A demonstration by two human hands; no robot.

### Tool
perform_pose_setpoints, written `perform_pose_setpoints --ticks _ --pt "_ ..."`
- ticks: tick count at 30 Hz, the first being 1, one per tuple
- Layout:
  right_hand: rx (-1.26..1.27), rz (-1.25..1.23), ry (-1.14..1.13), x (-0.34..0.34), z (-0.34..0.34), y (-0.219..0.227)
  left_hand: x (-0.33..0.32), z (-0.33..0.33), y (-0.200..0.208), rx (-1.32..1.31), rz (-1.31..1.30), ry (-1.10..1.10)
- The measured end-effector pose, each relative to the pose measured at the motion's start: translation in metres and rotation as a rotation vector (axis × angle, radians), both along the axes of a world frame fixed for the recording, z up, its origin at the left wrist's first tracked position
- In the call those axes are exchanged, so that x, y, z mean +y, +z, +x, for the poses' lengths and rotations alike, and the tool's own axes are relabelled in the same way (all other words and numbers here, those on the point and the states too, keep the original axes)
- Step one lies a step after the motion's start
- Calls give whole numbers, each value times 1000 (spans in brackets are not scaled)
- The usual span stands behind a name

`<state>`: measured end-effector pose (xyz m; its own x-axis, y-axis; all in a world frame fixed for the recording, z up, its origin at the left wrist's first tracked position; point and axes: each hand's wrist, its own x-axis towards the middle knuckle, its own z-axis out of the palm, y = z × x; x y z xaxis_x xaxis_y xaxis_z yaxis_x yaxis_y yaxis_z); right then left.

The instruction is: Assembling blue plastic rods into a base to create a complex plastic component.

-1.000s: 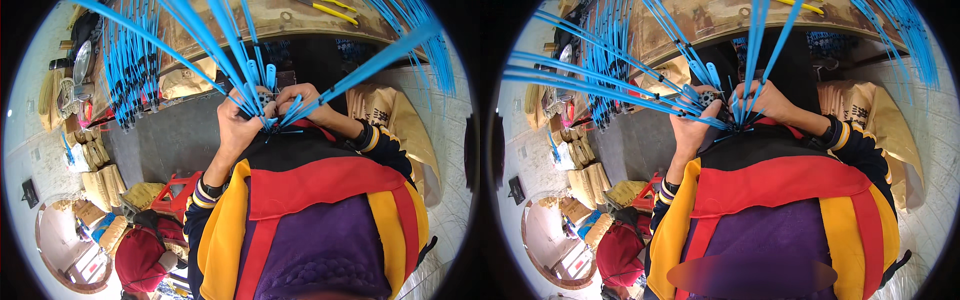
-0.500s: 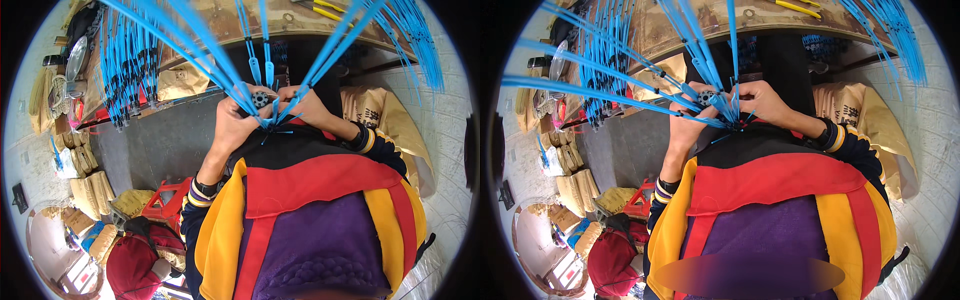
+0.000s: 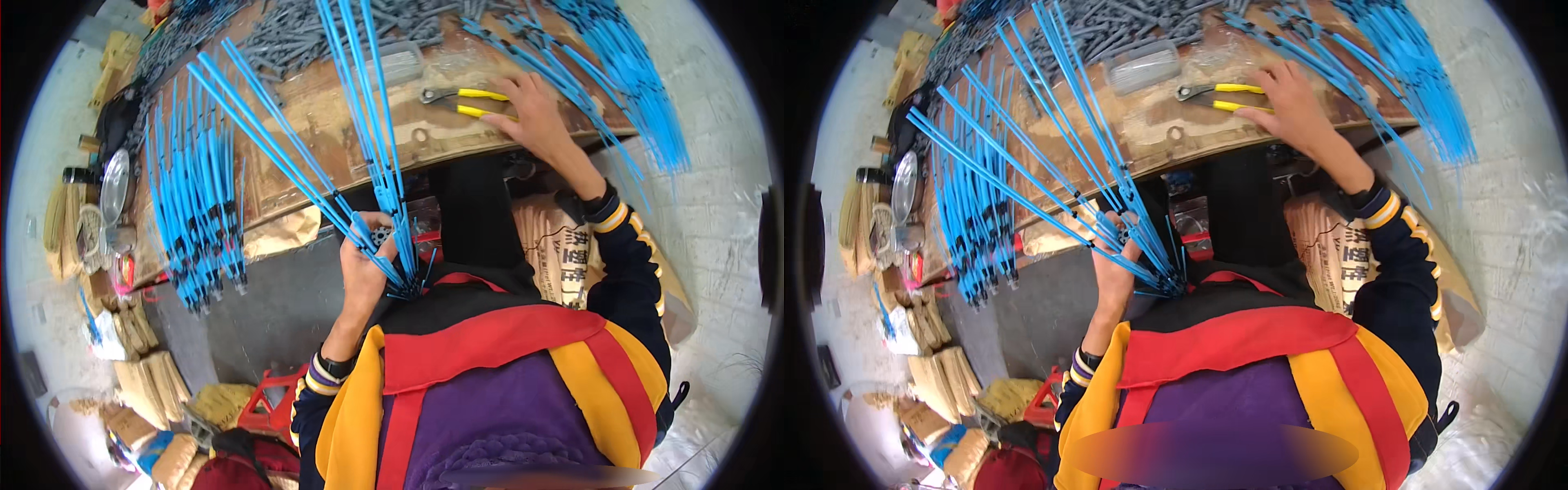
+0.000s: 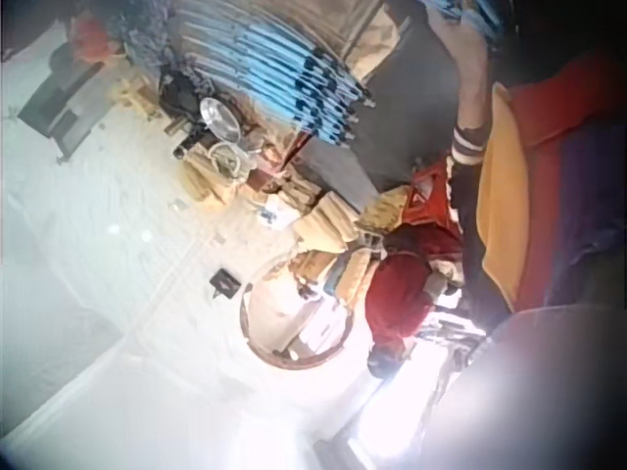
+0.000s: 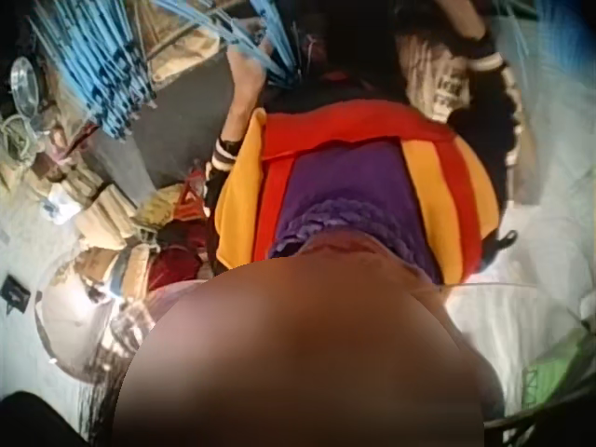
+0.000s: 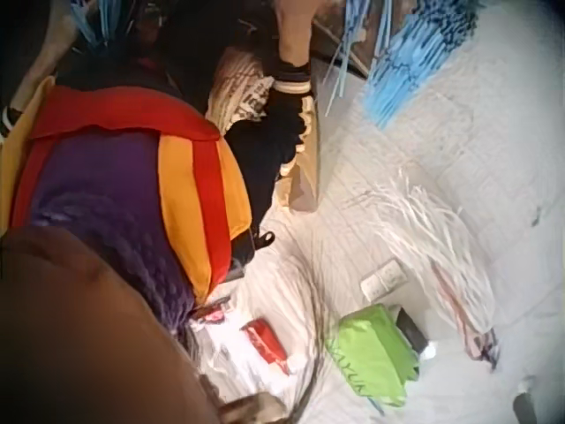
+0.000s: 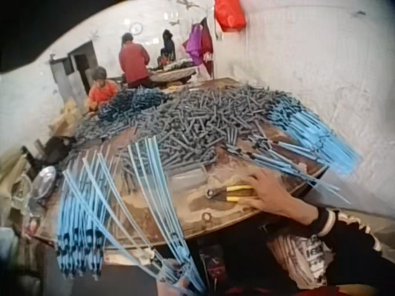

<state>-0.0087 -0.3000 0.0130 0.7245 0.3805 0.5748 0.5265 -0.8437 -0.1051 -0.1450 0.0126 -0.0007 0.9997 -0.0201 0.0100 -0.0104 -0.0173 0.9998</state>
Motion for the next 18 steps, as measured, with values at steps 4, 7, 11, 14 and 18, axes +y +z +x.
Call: perform_pose_setpoints --ticks 4,7,11,14,18 --pt "177 6 193 -4 39 -31 5 -3 -4 166 -103 38" --pt "432 170 187 0 31 -17 13 -10 -7 163 -229 96" --pt "1084 972 369 31 -46 15 23 -25 -8 142 -292 91" --pt "1691 695 482 62 -85 53 35 -41 4 100 -14 -35" --pt "1212 129 547 88 -140 60 30 -55 20 9 -45 -134"
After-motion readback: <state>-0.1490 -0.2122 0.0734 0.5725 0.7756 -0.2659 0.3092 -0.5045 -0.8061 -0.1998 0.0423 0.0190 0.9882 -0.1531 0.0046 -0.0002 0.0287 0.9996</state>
